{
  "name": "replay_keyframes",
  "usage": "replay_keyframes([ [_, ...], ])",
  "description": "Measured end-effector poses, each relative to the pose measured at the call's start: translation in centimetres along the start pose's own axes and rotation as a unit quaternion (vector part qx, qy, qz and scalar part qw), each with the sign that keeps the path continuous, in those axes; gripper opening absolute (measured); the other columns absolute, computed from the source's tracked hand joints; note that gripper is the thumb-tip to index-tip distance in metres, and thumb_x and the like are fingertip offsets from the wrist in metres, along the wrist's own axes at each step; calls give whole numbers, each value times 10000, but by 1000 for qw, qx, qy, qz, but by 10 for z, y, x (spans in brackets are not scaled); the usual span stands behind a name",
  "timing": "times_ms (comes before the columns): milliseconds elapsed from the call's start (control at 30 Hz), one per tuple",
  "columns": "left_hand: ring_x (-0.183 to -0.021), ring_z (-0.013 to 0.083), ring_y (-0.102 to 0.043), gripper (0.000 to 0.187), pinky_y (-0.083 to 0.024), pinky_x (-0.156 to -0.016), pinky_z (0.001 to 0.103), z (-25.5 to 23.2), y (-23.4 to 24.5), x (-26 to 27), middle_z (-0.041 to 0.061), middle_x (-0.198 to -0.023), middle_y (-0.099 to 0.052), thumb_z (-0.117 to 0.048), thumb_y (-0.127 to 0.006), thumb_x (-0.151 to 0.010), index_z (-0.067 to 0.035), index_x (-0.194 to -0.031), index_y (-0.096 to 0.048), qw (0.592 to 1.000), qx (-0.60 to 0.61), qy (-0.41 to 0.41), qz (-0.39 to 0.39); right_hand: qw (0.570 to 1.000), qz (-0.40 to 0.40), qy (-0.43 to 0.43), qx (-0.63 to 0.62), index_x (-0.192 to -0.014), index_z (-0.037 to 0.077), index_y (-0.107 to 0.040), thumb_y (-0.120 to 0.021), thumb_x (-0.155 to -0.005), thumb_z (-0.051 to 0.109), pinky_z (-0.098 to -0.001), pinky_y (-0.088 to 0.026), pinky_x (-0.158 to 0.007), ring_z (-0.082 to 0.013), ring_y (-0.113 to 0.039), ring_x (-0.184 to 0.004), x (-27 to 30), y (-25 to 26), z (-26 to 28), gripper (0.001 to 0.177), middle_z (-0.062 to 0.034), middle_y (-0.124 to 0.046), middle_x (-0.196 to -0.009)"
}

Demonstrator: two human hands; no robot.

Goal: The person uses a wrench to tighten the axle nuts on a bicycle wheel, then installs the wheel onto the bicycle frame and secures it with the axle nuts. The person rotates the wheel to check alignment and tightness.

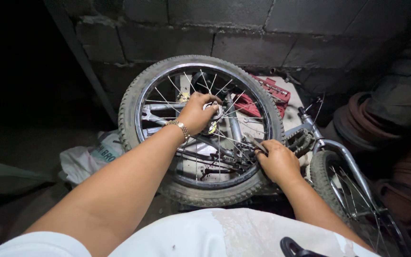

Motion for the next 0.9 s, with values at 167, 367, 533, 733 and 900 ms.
replay_keyframes([
  [167, -1173, 305, -587, 326, -481, -1028, 406, -6, 3, 0, 132, -1206, -552, -360, -776, -819, -217, -1112, -761, 1000, -6, 28, -1, 1000, -10, 11, 1, -1101, 166, -745, -676, -880, 347, -470, -526, -904, -347, -664, -1063, -2, -2, -2, 294, -46, -694, -1173],
  [367, -1135, 286, -600, 340, -494, -994, 394, -13, 3, -1, 109, -1173, -566, -361, -839, -764, -184, -1046, -767, 998, -6, 69, -8, 1000, -20, 21, -8, -1078, 160, -746, -683, -874, 341, -466, -531, -890, -345, -670, -1042, -3, -5, -5, 280, -51, -699, -1147],
  [533, -1125, 295, -588, 278, -480, -1001, 396, -17, 4, -3, 118, -1140, -577, -337, -825, -795, -182, -1024, -790, 998, -33, 51, -24, 1000, -21, 21, -5, -1054, 158, -751, -679, -874, 337, -457, -536, -884, -334, -676, -1029, -4, -5, -4, 264, -47, -706, -1118],
  [733, -1116, 284, -600, 261, -484, -1004, 386, -21, 5, 2, 115, -1155, -569, -340, -761, -858, -227, -1092, -791, 998, -47, 51, -2, 1000, -12, 5, -11, -1070, 176, -748, -675, -868, 341, -455, -536, -889, -329, -676, -1034, -3, -3, -3, 271, -32, -706, -1124],
  [900, -1115, 270, -614, 369, -493, -984, 400, -25, 8, 11, 87, -1216, -557, -370, -687, -906, -285, -1264, -705, 995, -52, 84, 10, 1000, -10, 4, -5, -1082, 181, -745, -672, -872, 347, -458, -534, -900, -332, -674, -1047, -5, -3, -3, 277, -33, -705, -1133],
])
Point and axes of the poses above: each hand's wrist, its own x-axis away from the middle knuckle, its own y-axis out of the back of the hand, z = x × y, the point moved 5 cm from there along -x, towards the middle knuckle
